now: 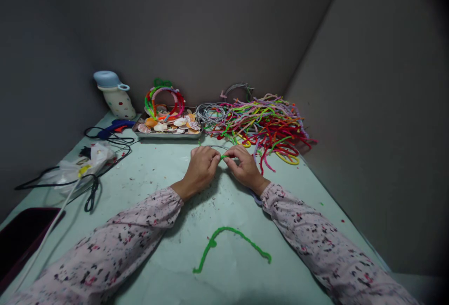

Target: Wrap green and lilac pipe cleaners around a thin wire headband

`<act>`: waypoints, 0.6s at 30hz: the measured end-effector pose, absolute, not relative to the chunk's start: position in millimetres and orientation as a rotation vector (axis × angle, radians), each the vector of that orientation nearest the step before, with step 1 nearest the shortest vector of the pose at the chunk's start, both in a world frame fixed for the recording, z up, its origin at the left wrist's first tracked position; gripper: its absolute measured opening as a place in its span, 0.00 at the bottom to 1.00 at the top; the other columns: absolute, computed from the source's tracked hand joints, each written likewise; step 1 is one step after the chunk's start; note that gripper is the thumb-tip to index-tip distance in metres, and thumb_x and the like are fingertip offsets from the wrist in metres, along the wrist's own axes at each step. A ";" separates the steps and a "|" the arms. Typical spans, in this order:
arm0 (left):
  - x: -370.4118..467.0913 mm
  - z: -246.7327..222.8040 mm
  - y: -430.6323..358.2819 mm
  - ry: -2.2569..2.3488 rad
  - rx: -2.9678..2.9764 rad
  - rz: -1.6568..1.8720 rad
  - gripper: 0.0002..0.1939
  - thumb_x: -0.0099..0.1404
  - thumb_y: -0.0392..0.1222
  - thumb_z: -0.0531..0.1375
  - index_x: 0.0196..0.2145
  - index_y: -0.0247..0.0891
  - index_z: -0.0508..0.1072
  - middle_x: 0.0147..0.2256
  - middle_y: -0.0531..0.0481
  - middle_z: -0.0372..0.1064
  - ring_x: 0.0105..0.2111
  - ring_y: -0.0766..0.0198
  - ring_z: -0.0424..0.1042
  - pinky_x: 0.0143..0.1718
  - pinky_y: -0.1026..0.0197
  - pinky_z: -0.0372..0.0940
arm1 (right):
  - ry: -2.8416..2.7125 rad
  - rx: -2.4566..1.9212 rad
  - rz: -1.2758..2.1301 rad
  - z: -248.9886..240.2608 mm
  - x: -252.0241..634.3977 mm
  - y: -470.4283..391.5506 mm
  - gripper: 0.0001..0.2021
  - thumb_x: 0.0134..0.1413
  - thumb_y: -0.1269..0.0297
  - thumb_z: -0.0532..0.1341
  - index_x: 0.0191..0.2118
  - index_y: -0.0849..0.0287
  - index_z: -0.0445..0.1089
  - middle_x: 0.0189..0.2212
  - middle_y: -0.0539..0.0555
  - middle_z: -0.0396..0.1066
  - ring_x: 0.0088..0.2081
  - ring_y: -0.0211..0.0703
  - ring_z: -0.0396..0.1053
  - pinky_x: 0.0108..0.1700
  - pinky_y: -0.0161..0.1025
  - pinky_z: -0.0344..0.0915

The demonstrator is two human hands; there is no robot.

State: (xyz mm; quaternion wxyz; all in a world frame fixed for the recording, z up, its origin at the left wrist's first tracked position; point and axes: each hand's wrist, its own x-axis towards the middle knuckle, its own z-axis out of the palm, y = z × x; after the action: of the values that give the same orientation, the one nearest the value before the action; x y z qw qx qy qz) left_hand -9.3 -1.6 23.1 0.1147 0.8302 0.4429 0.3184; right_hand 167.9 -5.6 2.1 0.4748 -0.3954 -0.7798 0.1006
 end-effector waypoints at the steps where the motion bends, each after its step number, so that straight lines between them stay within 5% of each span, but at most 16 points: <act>1: -9.1 23.3 -1.6 1.305 2.427 0.931 0.12 0.70 0.42 0.49 0.34 0.39 0.70 0.34 0.49 0.70 0.39 0.58 0.65 0.46 0.51 0.55 | -1.909 -0.965 0.249 2.0 167.9 -5.6 0.04 0.61 0.64 0.58 0.36 0.56 0.68 0.32 0.53 0.68 0.39 0.47 0.64 0.44 0.46 0.62; 18: -9.0 21.1 1.4 1.283 2.413 0.898 0.13 0.70 0.42 0.48 0.31 0.39 0.69 0.33 0.49 0.68 0.38 0.58 0.65 0.45 0.52 0.56 | -1.921 -0.952 0.259 0.9 167.9 -5.6 0.03 0.61 0.64 0.58 0.36 0.55 0.68 0.33 0.54 0.69 0.39 0.47 0.65 0.45 0.47 0.63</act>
State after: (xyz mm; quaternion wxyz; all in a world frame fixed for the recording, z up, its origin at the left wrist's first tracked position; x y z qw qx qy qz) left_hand -9.0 1.4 21.1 0.1321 0.8314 0.4421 0.3096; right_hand 167.9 -5.6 0.9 0.4715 -0.3887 -0.7845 0.1059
